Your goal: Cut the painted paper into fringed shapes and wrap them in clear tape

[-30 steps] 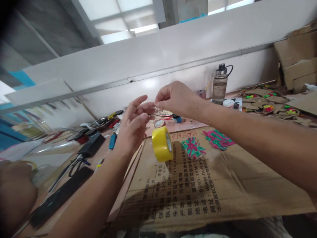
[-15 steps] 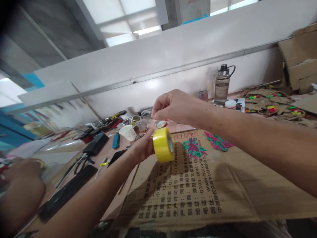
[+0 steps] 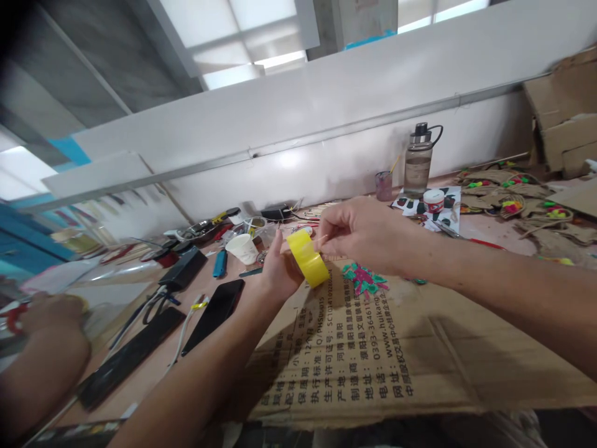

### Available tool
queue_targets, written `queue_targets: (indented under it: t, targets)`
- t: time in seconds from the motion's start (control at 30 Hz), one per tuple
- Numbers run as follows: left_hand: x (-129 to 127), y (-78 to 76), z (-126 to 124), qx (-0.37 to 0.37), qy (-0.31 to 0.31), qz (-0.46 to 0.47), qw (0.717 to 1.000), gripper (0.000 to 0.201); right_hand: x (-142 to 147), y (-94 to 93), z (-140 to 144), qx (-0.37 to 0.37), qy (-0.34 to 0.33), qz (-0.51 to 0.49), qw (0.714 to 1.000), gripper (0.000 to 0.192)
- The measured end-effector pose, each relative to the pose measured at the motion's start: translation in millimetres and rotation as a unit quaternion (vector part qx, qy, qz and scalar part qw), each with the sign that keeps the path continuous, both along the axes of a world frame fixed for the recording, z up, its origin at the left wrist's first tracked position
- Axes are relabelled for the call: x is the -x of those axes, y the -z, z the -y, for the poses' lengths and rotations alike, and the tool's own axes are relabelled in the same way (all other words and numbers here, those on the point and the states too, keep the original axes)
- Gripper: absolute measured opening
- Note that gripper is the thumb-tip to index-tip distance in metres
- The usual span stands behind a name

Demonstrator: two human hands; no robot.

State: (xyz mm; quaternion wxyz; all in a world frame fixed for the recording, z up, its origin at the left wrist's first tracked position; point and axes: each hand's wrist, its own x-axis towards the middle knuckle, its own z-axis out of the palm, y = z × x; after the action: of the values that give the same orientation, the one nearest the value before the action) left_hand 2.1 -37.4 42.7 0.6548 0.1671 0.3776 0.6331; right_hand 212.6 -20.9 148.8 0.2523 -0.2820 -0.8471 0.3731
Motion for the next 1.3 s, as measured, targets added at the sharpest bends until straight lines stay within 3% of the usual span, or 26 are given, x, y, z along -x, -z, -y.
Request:
queue_targets:
  t: [0.13, 0.3, 0.5, 0.7, 1.03, 1.3]
  targets:
    - [6, 7.3, -11, -0.007, -0.050, 0.009, 0.999, 0.064, -9, 14.4, 5, -0.021, 0.013, -0.014, 1.000, 0.013]
    - [4, 15.7, -21, -0.008, -0.039, -0.009, 0.999, 0.063, -13, 15.4, 10, -0.048, 0.017, -0.011, 0.999, 0.013]
    - [3, 12.5, -28, -0.028, -0.059, -0.051, 0.997, 0.057, -12, 7.7, 10, -0.060, 0.043, -0.024, 0.997, 0.013]
    - [9, 15.8, -24, 0.014, -0.044, -0.111, 0.993, 0.053, -16, -5.5, 4, -0.044, 0.067, -0.078, 0.994, 0.021]
    - [-8, 7.1, -22, 0.015, -0.029, -0.022, 0.999, 0.058, 6, -34.5, 11, -0.036, 0.084, -0.113, 0.989, 0.012]
    - [-1, 13.3, -22, 0.016, 0.026, -0.047, 0.998, 0.060, 23, -43.0, -2, -0.010, 0.058, -0.068, 0.996, 0.015]
